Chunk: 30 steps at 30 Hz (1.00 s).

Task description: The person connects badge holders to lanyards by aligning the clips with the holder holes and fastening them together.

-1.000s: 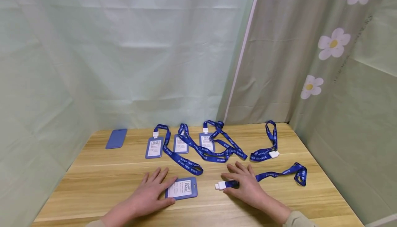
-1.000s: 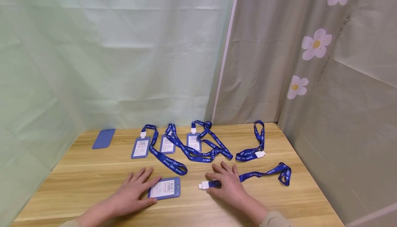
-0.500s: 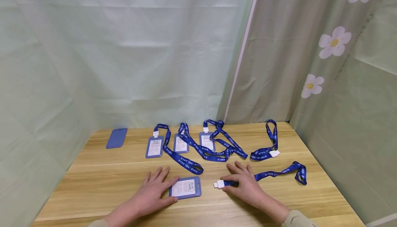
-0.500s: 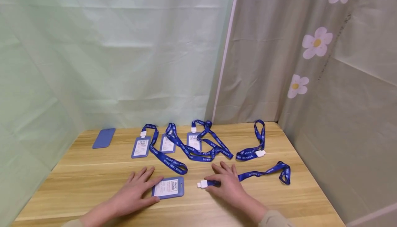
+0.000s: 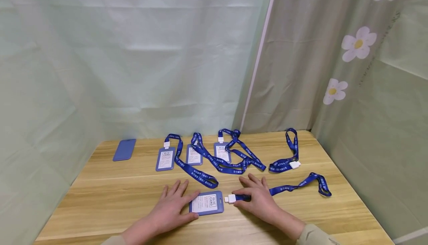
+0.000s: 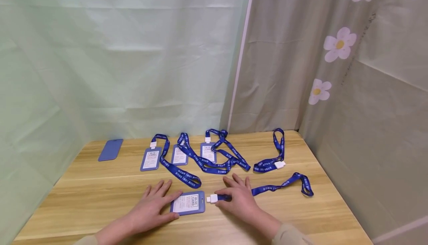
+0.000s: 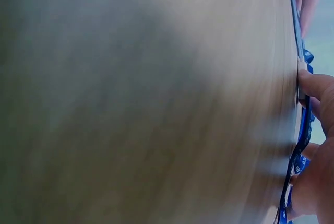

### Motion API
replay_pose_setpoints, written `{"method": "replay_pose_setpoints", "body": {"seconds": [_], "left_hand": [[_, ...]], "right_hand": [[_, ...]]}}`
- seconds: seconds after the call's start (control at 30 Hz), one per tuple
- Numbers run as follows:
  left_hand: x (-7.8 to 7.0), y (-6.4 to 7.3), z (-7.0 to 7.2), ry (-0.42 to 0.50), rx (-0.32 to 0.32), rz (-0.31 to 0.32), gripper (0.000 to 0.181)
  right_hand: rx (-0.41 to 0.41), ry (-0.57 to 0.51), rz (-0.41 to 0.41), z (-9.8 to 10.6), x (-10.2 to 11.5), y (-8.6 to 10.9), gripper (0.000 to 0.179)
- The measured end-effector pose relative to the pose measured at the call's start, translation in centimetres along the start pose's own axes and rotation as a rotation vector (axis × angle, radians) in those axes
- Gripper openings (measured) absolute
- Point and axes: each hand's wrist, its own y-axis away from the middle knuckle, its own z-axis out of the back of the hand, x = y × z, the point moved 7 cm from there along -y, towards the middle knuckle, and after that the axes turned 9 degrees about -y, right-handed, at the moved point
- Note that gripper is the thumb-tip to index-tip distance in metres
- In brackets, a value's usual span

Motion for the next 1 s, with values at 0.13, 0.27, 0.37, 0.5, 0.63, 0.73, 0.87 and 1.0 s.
{"method": "replay_pose_setpoints", "body": {"seconds": [0.13, 0.27, 0.37, 0.5, 0.63, 0.73, 0.87, 1.0], "left_hand": [[-0.09, 0.03, -0.05, 0.001, -0.003, 0.002, 0.074], [-0.08, 0.04, -0.13, -0.002, -0.001, 0.004, 0.075], [-0.09, -0.02, -0.17, -0.001, 0.001, 0.001, 0.075], [0.03, -0.14, -0.33, -0.004, 0.011, 0.001, 0.075], [0.22, -0.03, -0.31, -0.002, 0.008, 0.001, 0.082], [0.42, 0.24, -0.15, 0.003, -0.008, -0.003, 0.085], [0.63, 0.46, 0.02, 0.000, -0.026, -0.008, 0.081], [0.58, 0.53, 0.21, -0.008, -0.046, -0.019, 0.077]], "right_hand": [[0.001, 0.001, -0.002, -0.16, 0.17, -0.09, 0.031], [0.019, 0.000, -0.005, -0.39, 0.33, -0.15, 0.031], [0.027, 0.001, -0.008, -0.57, 0.35, -0.18, 0.031], [0.037, 0.001, -0.013, -0.71, 0.30, -0.17, 0.034], [0.048, 0.006, -0.006, -0.54, 0.29, -0.10, 0.041], [0.052, 0.000, -0.002, -0.28, 0.25, 0.00, 0.041], [0.051, -0.021, -0.003, -0.08, 0.12, 0.11, 0.036], [0.049, -0.037, -0.004, -0.07, 0.10, 0.07, 0.032]]}}
